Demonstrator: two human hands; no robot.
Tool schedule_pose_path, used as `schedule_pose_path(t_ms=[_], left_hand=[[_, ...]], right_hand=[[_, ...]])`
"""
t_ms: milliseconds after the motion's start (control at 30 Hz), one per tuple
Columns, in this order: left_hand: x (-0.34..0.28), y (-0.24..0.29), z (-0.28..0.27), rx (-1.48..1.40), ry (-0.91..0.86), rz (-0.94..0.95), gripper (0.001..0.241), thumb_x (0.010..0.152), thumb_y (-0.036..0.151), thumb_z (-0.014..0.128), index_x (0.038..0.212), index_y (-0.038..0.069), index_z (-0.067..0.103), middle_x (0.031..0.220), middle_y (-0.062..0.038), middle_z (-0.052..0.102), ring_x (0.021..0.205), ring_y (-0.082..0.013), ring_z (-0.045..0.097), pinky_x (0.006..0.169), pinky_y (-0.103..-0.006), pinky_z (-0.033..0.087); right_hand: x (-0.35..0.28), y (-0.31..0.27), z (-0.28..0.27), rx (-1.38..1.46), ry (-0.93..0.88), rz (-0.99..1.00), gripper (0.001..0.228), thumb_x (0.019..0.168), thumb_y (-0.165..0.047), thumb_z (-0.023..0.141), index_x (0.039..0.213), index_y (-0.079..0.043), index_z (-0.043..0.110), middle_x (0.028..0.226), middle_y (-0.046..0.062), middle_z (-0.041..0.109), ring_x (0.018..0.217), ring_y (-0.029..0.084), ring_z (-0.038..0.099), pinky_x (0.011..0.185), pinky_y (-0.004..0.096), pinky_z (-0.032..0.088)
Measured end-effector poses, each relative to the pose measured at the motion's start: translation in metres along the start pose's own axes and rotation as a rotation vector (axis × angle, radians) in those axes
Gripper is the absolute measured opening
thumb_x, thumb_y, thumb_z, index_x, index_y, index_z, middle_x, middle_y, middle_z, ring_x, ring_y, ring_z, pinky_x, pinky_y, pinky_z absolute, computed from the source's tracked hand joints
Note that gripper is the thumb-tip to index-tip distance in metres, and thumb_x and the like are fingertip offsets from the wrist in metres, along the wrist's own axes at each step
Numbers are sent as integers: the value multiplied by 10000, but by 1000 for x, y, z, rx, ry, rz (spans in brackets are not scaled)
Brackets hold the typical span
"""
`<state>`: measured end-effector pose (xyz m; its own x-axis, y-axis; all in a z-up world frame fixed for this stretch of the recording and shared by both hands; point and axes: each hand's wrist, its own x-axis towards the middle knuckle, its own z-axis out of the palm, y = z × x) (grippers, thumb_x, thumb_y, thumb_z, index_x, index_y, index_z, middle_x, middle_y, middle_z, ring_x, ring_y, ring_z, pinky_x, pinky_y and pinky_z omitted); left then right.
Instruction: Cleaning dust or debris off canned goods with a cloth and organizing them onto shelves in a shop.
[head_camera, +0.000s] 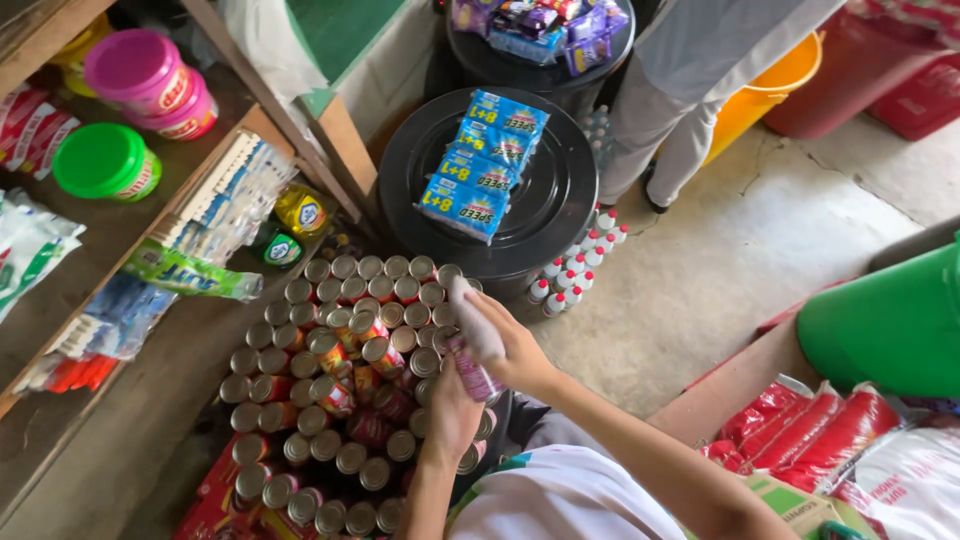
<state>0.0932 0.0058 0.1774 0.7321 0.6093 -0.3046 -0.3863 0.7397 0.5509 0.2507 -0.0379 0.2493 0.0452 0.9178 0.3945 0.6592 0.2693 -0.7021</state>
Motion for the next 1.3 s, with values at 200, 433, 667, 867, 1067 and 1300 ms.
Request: schedule_pose_path(t_ms=[200, 433, 667, 867, 1067, 1300], left_hand=[[8, -4, 8, -129, -3, -23, 642, 1015, 536, 298, 1481, 117, 437, 1444, -50, 555, 1314, -163, 559, 1098, -366, 448], [7, 8, 28, 210, -19, 75, 550, 1033, 434, 439, 1450, 81, 505, 1377, -71, 607, 1233, -222, 582, 1049, -395, 462], [14, -2, -18, -42, -70, 86, 658, 1149, 584, 389, 1508, 40, 481, 1303, -104, 584, 1216, -224, 571, 1065, -397, 444], [5, 30, 24, -132, 182, 111, 640, 982, 596, 331, 1353, 128, 561, 1278, -46, 655, 1137, -171, 654, 931, -329, 556], [17, 4, -18, -144, 61, 182, 572, 1102, 549, 375, 1413, 93, 522, 1252, -60, 628, 1136, -157, 627, 1022, -368, 510], [1, 26, 10, 32, 254, 273, 539, 1001, 550, 392, 1430, 226, 420, 1359, 4, 599, 1263, -111, 602, 1110, -345, 470]], right_hand=[[-34, -20, 15, 348, 200, 430, 810, 885, -296, 773, 1593, -184, 395, 1670, 177, 414, 1537, 410, 450, 1235, 459, 375], [-28, -6, 5, -163, 43, -90, 885, 611, -263, 856, 1441, -227, 554, 1589, 206, 359, 1444, 494, 378, 1167, 525, 367], [-25, 25, 46, 1180, 182, 870, 618, 1025, -299, 554, 1565, -19, 445, 1546, 272, 474, 1421, 336, 502, 1135, 419, 387], [-20, -32, 17, -32, 40, -186, 830, 735, -174, 775, 1491, -125, 435, 1601, 246, 259, 1529, 327, 208, 1212, 422, 254], [-6, 64, 71, 661, 119, 233, 794, 931, -200, 684, 1609, -21, 313, 1646, 184, 386, 1513, 233, 388, 1244, 390, 297], [-32, 31, 73, 927, 105, 573, 748, 967, -316, 657, 1607, -62, 364, 1644, 210, 438, 1523, 289, 401, 1246, 389, 304]])
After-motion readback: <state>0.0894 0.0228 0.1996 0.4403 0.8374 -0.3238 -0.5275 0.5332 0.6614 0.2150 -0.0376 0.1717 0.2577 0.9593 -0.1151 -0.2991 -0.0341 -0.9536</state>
